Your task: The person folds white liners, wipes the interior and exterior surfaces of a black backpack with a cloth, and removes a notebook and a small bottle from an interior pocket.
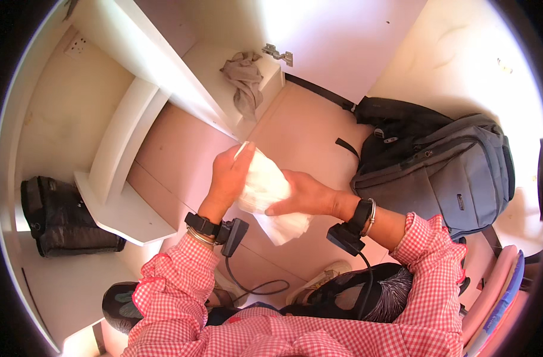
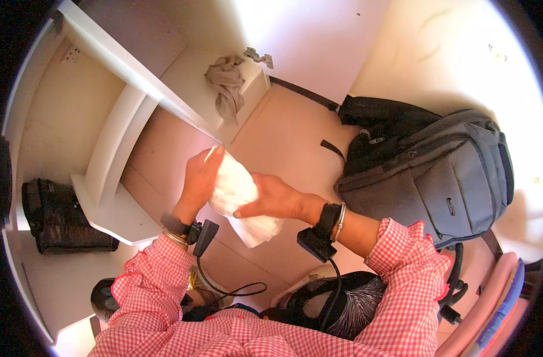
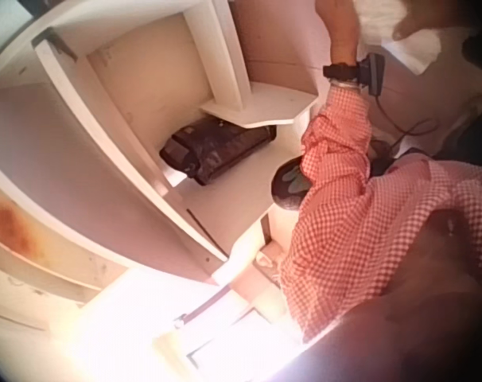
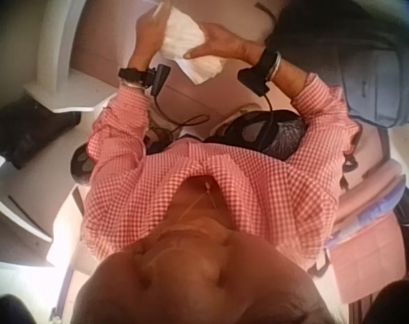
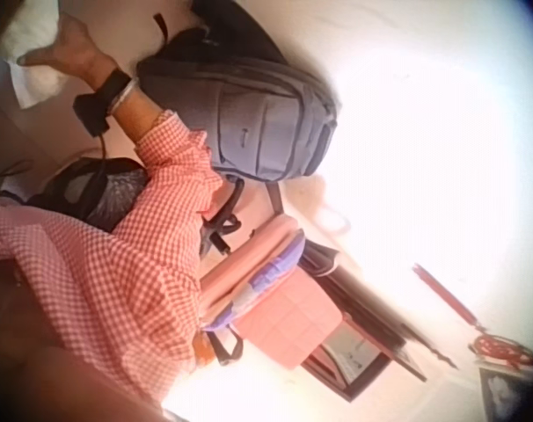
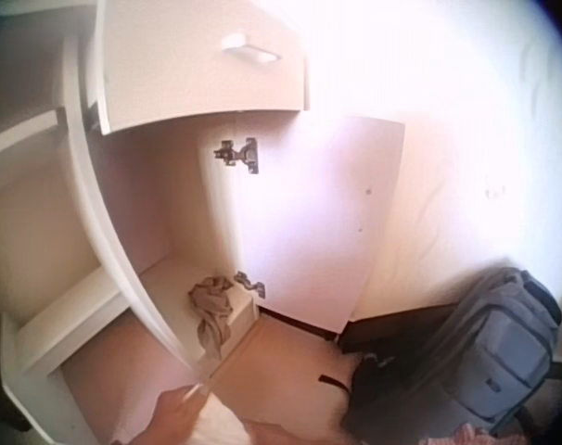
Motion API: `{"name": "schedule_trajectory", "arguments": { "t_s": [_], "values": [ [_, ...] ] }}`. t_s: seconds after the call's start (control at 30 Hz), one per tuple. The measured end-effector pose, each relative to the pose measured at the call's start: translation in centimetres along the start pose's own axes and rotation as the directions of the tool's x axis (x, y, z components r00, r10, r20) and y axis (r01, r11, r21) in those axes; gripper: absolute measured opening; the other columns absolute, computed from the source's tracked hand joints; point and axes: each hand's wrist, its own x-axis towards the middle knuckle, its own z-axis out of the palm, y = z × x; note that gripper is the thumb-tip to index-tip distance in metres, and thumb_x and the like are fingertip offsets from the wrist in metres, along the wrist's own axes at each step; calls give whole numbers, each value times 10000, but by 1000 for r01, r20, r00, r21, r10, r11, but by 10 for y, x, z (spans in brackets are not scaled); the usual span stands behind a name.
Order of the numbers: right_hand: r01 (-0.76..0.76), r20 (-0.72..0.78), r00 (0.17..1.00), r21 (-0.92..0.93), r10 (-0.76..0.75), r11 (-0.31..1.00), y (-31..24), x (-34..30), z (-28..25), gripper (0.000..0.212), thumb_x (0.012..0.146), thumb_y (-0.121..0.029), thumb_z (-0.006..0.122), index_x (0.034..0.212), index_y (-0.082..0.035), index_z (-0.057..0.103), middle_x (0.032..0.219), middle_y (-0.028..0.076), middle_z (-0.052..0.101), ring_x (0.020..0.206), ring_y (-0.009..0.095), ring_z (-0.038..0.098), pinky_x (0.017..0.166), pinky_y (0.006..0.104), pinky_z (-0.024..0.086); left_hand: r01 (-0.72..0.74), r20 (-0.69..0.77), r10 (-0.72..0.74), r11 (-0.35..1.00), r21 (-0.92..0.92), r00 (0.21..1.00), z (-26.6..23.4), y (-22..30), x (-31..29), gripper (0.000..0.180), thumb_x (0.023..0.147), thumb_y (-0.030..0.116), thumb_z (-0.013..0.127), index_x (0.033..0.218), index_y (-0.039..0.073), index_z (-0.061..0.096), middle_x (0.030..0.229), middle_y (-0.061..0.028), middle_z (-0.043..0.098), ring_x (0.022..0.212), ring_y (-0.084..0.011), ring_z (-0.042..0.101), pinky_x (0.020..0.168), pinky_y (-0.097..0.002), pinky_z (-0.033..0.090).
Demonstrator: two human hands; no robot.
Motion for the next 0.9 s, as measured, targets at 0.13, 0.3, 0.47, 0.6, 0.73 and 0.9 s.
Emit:
{"name": "schedule_trajectory", "arguments": {
  "t_s": [0.13, 0.3, 0.47, 0.6, 0.73, 0.9],
  "values": [
    [-110, 97, 992, 272, 87, 956, -4, -1, -7, 616, 729, -224, 763, 1221, 22, 487, 1101, 122, 591, 1008, 190, 557, 910, 304, 436, -5, -68, 1, 998, -61, 998, 1, -13, 12, 323, 920, 260, 528, 783, -26, 589, 669, -29, 579, 618, -105, 504, 598, -272, 439],
    [-260, 116, 965, 494, 233, 830, -11, -1, -11, 539, 780, -116, 705, 1243, 28, 471, 1113, 97, 591, 981, 169, 573, 867, 300, 468, 63, -62, -87, 946, -317, 994, 0, -12, 21, 291, 938, 293, 493, 947, 7, 546, 808, -53, 587, 733, -122, 545, 679, -271, 453],
    [-129, -10, 985, 610, 171, 782, -8, 7, -9, 490, 809, -82, 670, 1243, 25, 469, 1131, 86, 587, 981, 154, 576, 865, 294, 473, 137, -97, -225, 827, -545, 969, -17, -39, -1, 569, 957, 460, 353, 1329, 31, 330, 1152, -130, 547, 1077, -241, 508, 931, -418, 397],
    [15, -113, 993, 335, 25, 942, 0, 7, -3, 441, 865, -72, 610, 1266, 6, 445, 1150, 72, 570, 1004, 128, 562, 859, 275, 476, 156, 112, -110, 613, -774, 988, 38, -32, -33, 422, 944, 306, 473, 1240, 6, 454, 1157, -111, 557, 1019, -196, 560, 859, -370, 483],
    [-95, -120, 982, 346, 145, 933, -15, 4, 21, 455, 882, -83, 576, 1281, -5, 371, 1156, 94, 536, 996, 138, 540, 834, 274, 472, 46, -58, -208, 461, -886, 977, 47, -29, -31, 394, 889, 191, 604, 1198, -21, 482, 1033, -106, 612, 855, -182, 619, 743, -333, 539],
    [24, -132, 991, 181, 0, 983, -20, 10, 28, 435, 883, -76, 556, 1260, 10, 357, 1139, 104, 529, 980, 148, 535, 813, 279, 470, 6, -113, -202, 508, -862, 973, 30, -13, -36, 393, 912, 231, 571, 1195, -22, 473, 1030, -95, 608, 898, -165, 606, 778, -305, 519]
  ]
}}
